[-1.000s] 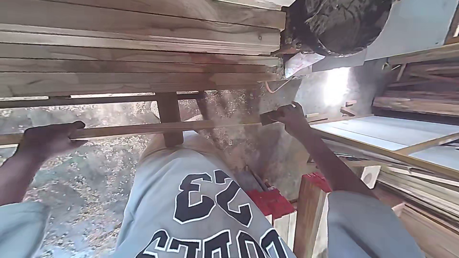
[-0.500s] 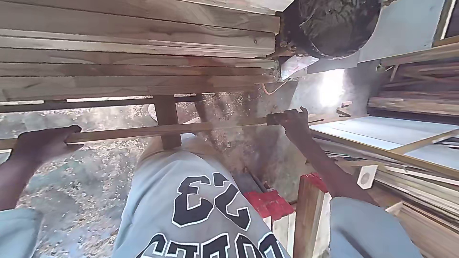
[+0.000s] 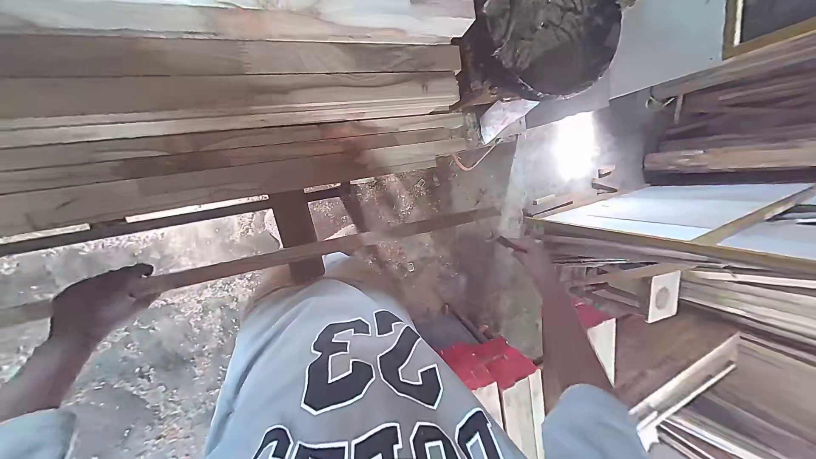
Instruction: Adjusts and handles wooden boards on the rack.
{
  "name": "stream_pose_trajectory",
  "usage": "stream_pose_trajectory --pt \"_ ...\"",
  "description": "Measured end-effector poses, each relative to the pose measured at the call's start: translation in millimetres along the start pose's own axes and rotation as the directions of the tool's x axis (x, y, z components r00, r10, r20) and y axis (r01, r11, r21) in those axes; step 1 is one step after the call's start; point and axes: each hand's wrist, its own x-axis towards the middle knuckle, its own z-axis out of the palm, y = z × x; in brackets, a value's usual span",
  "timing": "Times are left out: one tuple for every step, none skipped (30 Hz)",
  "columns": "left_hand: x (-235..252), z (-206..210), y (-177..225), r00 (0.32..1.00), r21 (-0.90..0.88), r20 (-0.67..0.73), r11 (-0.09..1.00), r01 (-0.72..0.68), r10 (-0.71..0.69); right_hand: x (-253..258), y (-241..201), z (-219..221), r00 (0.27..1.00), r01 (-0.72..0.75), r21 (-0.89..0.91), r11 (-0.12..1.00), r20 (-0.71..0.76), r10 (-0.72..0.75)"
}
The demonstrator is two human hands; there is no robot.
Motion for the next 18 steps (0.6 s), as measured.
stream_pose_trajectory --pt "-4 6 2 0.997 0.026 -0.075 1.000 -0.013 0.015 -3 16 26 1.000 0.000 0.269 0.963 -0.029 0.009" --pt "-7 12 1 0.989 0.036 -0.144 0.999 -0.027 0.032 -9 22 53 0.998 -0.023 0.491 0.871 -0.042 0.050" --pt "-9 16 0 0.977 0.034 -0.204 0.998 -0.048 0.054 -15 20 78 0.994 -0.038 0.665 0.746 -0.054 0.099" --pt "-9 17 -1 0.971 0.037 -0.229 0.997 -0.069 0.076 -20 17 103 0.988 -0.022 0.774 0.633 -0.078 0.129" --pt "-9 15 -2 0.971 0.035 -0.220 0.996 -0.088 0.094 -22 13 125 0.982 0.024 0.822 0.569 -0.127 0.142" --pt "-9 12 -3 0.974 0.040 -0.191 0.993 -0.113 0.118 -23 8 142 0.972 0.073 0.831 0.552 -0.183 0.146" --pt "-7 9 -6 0.977 0.052 -0.153 0.989 -0.141 0.148 -23 2 155 0.958 0.116 0.803 0.584 -0.246 0.148" --pt "-4 4 -8 0.980 0.058 -0.103 0.984 -0.167 0.172 -21 -4 165 0.935 0.154 0.756 0.636 -0.320 0.155" --pt "-2 -2 -8 0.982 0.056 -0.023 0.981 -0.183 0.185 -19 -8 174 0.908 0.182 0.697 0.694 -0.390 0.154" --pt "2 -11 -5 0.981 0.044 0.082 0.983 -0.179 0.175 -15 -12 179 0.879 0.195 0.611 0.767 -0.456 0.140" --pt "8 -20 -2 0.970 0.022 0.183 0.986 -0.164 0.157 -9 -16 184 0.841 0.208 0.504 0.838 -0.530 0.110" --pt "13 -27 2 0.951 -0.005 0.268 0.988 -0.157 0.153 -4 -17 190 0.808 0.184 0.381 0.906 -0.583 0.081" --pt "18 -32 3 0.930 -0.025 0.327 0.986 -0.167 0.166 -2 -19 195 0.792 0.127 0.265 0.956 -0.607 0.063" --pt "23 -35 4 0.910 -0.030 0.370 0.982 -0.187 0.185 -4 -22 197 0.810 0.035 0.174 0.984 -0.581 0.074" --pt "27 -36 4 0.896 -0.022 0.395 0.977 -0.214 0.205 -11 -27 193 0.849 -0.075 0.101 0.992 -0.515 0.117" --pt "29 -35 3 0.889 -0.010 0.399 0.971 -0.239 0.223 -21 -32 185 0.888 -0.177 0.048 0.983 -0.424 0.180" --pt "30 -33 1 0.892 0.013 0.392 0.968 -0.251 0.226 -31 -37 175 0.906 -0.276 -0.007 0.961 -0.337 0.257" --pt "30 -28 0 0.902 0.038 0.374 0.968 -0.248 0.216 -38 -39 166 0.898 -0.337 -0.013 0.942 -0.305 0.317"
